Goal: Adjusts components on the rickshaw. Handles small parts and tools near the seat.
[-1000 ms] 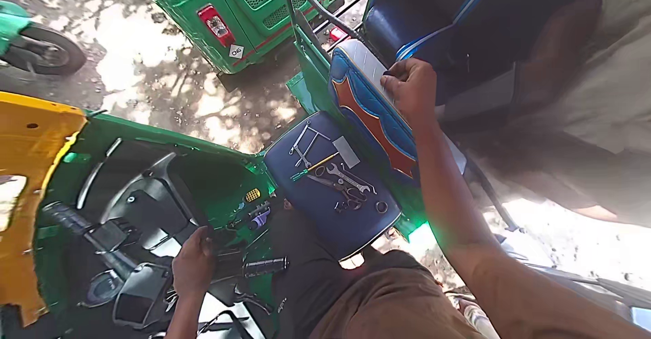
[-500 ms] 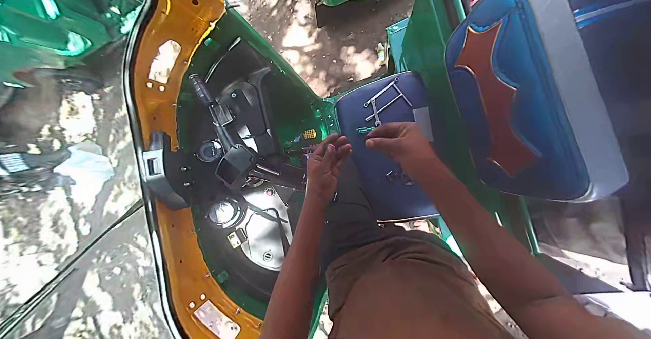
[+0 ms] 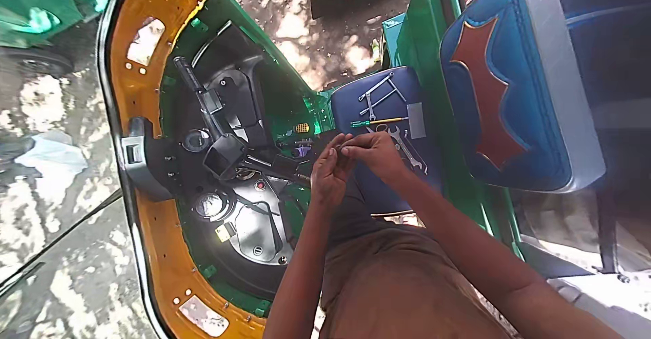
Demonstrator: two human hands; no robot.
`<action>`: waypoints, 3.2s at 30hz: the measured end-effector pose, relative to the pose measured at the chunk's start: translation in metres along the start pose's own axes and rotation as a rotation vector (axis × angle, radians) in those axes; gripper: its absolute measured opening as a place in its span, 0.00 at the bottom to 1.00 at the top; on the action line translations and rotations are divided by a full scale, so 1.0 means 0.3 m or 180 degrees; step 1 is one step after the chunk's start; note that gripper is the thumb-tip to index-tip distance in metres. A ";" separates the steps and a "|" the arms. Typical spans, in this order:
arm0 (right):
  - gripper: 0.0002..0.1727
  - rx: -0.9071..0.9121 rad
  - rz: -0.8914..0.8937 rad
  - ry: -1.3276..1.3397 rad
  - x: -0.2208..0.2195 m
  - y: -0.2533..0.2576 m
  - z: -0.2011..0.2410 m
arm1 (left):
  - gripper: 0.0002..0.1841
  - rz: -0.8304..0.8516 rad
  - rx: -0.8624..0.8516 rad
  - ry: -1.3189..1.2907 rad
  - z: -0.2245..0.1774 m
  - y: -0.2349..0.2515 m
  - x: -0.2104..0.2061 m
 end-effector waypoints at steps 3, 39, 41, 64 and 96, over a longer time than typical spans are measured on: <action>0.06 0.0033 -0.0113 0.0168 0.025 -0.009 -0.004 | 0.23 0.0024 0.0050 -0.0105 0.019 -0.012 -0.006; 0.11 -0.1381 -0.1932 0.0782 0.661 -0.053 -0.634 | 0.14 0.0126 0.1110 0.4439 0.644 0.457 0.287; 0.12 -0.1586 -0.1937 0.0552 0.667 -0.051 -0.713 | 0.17 0.0083 0.1003 0.4792 0.664 0.497 0.303; 0.10 -0.1243 -0.0685 -0.2866 0.403 0.252 -0.832 | 0.29 0.0310 0.0537 0.5673 0.653 0.531 0.283; 0.15 0.1914 -0.3616 -0.2070 0.738 -0.363 0.512 | 0.16 0.0667 -0.1381 0.6889 -0.038 0.058 0.264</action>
Point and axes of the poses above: each hand's wrist, its own y-axis towards the middle knuckle, its own x-axis out of the back of the hand, z = x × y, the point moved 9 cm from there along y, towards the middle knuckle, and after that the axes turned 3 degrees about -x, right-handed, at the moved point
